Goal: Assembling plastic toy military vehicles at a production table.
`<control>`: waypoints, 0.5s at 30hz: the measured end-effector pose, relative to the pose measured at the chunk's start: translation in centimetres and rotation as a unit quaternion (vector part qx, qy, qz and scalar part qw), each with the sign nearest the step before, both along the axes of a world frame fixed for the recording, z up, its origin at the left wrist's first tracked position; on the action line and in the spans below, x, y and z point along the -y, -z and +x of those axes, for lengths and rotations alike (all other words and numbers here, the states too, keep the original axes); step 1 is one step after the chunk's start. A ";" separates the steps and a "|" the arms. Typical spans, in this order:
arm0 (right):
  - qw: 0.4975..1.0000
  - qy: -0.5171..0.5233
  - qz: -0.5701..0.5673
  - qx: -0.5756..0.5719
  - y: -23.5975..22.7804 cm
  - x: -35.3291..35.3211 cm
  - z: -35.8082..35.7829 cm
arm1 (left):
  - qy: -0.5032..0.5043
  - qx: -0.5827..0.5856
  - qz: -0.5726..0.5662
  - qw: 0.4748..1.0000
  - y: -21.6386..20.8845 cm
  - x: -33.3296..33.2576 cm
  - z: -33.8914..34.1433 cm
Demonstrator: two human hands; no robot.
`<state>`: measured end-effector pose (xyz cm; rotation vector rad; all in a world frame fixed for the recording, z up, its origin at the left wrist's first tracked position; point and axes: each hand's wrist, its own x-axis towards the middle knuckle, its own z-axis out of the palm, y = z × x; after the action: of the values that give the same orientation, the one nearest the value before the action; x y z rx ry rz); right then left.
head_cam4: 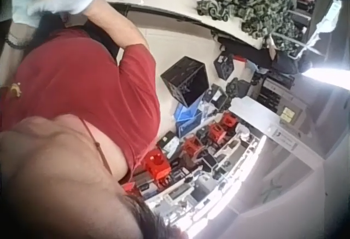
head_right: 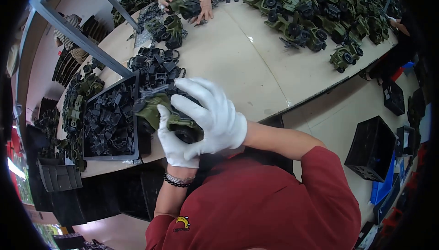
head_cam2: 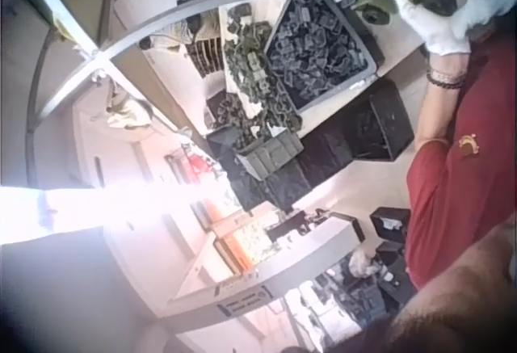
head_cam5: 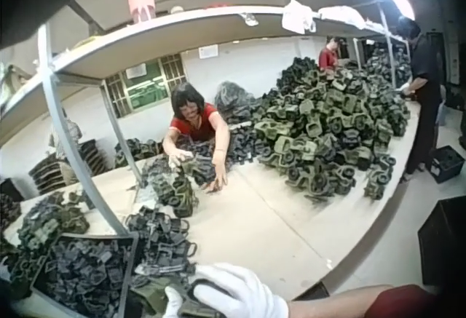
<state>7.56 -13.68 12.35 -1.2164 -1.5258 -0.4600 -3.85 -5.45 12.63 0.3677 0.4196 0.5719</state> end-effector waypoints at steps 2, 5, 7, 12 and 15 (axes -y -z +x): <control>0.996 0.071 0.039 0.030 0.4 -0.7 0.2 | 0.022 0.032 -0.038 0.999 0.5 0.4 0.3; 0.997 0.041 0.053 0.024 -0.1 -1.8 1.7 | -0.019 0.008 -0.026 0.999 0.4 0.6 0.9; 0.998 0.036 0.055 0.019 -0.7 -2.7 2.5 | -0.024 -0.017 -0.005 1.000 -0.6 0.2 1.5; 1.000 -0.019 0.001 0.014 -1.9 -5.4 3.4 | -0.006 -0.054 0.062 0.997 -0.5 -3.6 0.5; 0.996 -0.075 -0.039 -0.021 -2.0 -7.8 6.8 | -0.064 -0.137 0.075 0.986 -2.9 -7.9 -0.3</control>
<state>14.35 -5.87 14.35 -1.1546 -1.5986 -0.2757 -4.19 2.48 15.53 0.5707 0.6693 0.6843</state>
